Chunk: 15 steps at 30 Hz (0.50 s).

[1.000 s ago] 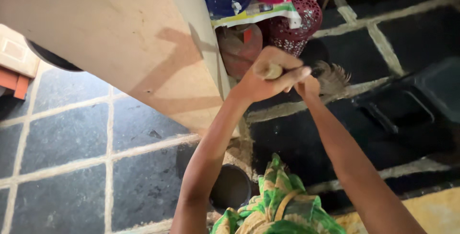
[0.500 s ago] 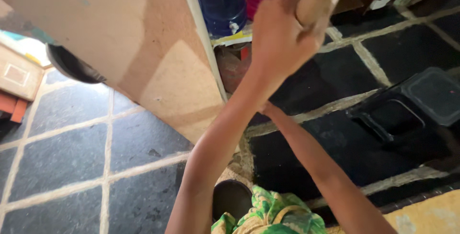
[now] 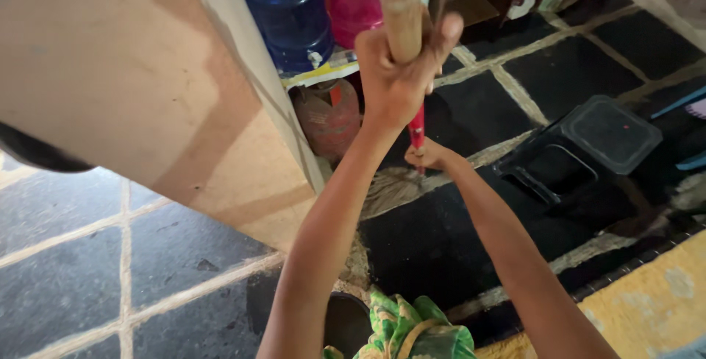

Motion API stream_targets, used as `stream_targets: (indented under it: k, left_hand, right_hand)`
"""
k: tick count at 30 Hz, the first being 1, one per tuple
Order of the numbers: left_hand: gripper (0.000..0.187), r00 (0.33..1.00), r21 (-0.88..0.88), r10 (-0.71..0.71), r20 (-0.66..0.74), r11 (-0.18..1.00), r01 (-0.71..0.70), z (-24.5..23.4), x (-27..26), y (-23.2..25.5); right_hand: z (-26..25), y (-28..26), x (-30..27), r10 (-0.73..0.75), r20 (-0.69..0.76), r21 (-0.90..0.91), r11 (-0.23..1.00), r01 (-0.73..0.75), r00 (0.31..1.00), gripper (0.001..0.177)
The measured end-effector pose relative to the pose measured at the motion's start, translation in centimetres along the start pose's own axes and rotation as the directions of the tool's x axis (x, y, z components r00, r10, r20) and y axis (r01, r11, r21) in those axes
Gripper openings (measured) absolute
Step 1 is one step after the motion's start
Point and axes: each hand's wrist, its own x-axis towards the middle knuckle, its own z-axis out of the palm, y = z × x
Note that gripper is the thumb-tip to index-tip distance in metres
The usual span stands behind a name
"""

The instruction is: The person mops the floor with a mop and a bucket of water, moving furniture like a stool and a chair to reach different areas.

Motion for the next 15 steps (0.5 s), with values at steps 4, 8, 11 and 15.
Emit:
stream_targets:
  k: [4,8,11,15]
  left_hand:
    - [0.035,0.99,-0.239,-0.021,0.142,0.969,0.055,0.3,-1.7,-3.1]
    - [0.03,0.951,-0.401,-0.061,0.302,0.897,0.185,0.5,-2.4,-6.3]
    - [0.035,0.9,-0.465,-0.116,0.419,0.825,0.322,0.2,-2.7,-8.6]
    - [0.036,0.807,-0.454,-0.173,0.565,0.751,0.479,-0.7,-3.8,-12.1]
  right_hand:
    - [-2.2,2.5,-4.4,0.066,-0.166,-0.19,0.977,-0.098,0.984,0.032]
    - [-3.6,5.9,-9.2,0.054,-0.426,-0.31,0.929,-0.202,0.903,0.022]
    - [-3.5,7.5,-11.8,0.041,-0.572,-0.442,0.826,-0.35,0.819,0.029]
    - [-0.5,8.7,-15.6,0.136,-0.793,-0.266,0.8,-0.538,0.594,0.026]
